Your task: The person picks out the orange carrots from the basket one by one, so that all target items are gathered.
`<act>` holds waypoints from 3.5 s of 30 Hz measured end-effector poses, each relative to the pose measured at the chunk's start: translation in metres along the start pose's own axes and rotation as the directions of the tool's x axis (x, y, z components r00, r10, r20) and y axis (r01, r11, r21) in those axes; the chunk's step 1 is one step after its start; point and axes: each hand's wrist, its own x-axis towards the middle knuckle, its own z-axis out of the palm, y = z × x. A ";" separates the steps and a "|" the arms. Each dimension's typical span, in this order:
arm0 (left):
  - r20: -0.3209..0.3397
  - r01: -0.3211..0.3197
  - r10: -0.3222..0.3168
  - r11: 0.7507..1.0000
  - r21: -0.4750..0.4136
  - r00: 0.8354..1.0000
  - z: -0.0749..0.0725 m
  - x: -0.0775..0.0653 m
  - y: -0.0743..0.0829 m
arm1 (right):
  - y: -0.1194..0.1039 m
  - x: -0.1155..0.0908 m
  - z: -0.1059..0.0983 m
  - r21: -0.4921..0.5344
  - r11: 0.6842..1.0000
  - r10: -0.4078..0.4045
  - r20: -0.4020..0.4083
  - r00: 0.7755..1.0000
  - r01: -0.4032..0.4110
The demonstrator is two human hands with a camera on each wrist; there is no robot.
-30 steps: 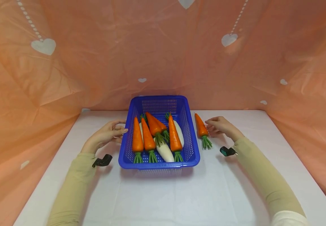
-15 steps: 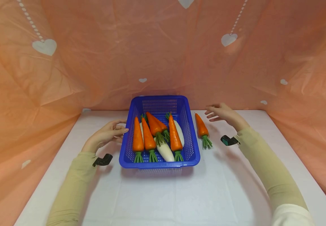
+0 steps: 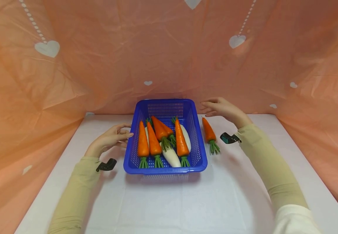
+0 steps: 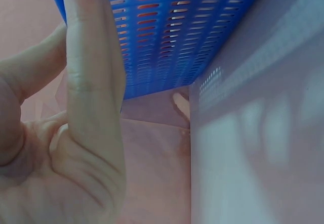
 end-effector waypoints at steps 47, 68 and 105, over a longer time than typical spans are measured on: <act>-0.009 0.024 -0.024 0.999 0.022 1.000 0.000 -0.001 0.002 | -0.011 0.051 0.086 -0.014 0.956 0.287 0.238 0.928 -0.292; -0.010 0.024 -0.024 0.999 0.038 1.000 0.001 0.001 0.003 | -0.007 0.043 0.080 0.041 0.961 0.239 0.387 0.891 -0.275; -0.008 0.007 -0.007 0.999 0.035 1.000 0.002 -0.003 0.003 | -0.019 0.014 0.057 0.036 0.996 0.055 0.433 0.900 -0.078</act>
